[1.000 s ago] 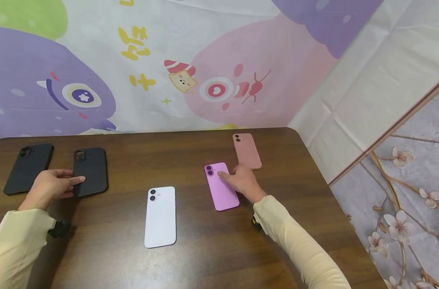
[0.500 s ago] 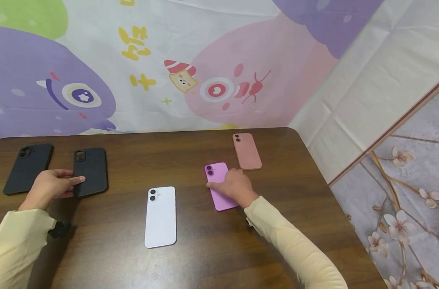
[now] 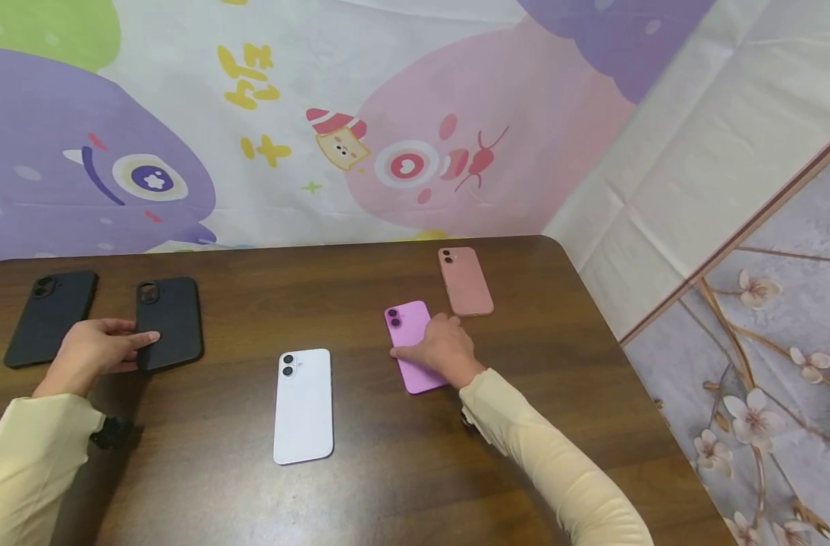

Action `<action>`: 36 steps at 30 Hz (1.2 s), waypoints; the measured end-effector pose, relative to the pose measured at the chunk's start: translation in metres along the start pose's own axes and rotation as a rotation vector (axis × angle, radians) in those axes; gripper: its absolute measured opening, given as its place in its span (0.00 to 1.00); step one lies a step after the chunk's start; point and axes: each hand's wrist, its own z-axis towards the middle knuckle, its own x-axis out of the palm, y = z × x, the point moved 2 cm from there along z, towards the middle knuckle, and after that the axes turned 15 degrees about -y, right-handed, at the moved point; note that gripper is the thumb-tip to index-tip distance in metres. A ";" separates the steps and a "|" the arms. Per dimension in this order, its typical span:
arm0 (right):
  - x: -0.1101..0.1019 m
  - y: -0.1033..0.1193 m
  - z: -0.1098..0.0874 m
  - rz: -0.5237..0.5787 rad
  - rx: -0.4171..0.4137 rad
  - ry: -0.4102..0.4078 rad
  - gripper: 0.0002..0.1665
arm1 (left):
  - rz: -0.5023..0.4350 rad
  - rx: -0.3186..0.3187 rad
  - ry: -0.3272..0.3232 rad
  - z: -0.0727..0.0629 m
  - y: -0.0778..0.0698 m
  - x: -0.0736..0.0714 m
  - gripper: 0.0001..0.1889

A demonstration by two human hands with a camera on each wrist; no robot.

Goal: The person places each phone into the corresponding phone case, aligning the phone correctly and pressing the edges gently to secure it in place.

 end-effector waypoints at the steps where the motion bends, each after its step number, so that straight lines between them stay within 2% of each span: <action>1: 0.001 0.000 0.000 0.009 0.004 -0.002 0.54 | -0.001 0.000 -0.001 0.000 0.000 0.000 0.38; 4: 0.003 -0.002 0.001 0.045 0.020 -0.011 0.56 | -0.008 -0.003 -0.004 0.000 0.001 0.000 0.38; 7: 0.005 -0.004 0.003 0.118 0.031 -0.024 0.54 | -0.028 -0.009 -0.002 0.000 0.002 0.000 0.40; 14: 0.008 -0.011 0.006 0.476 0.053 -0.030 0.31 | -0.092 0.001 -0.005 -0.001 0.004 0.000 0.36; 19: 0.011 -0.014 0.006 0.651 0.104 -0.010 0.23 | -0.143 -0.008 0.008 -0.001 0.004 0.000 0.36; 24: 0.017 -0.017 0.008 0.810 0.193 0.048 0.21 | -0.168 -0.001 0.048 -0.003 0.004 0.000 0.39; 27: 0.021 -0.019 0.009 0.870 0.233 0.072 0.22 | -0.175 0.005 0.071 -0.005 0.002 0.001 0.41; 36: 0.020 -0.020 0.012 1.012 0.334 0.075 0.25 | -0.251 0.021 0.085 -0.012 -0.005 0.002 0.40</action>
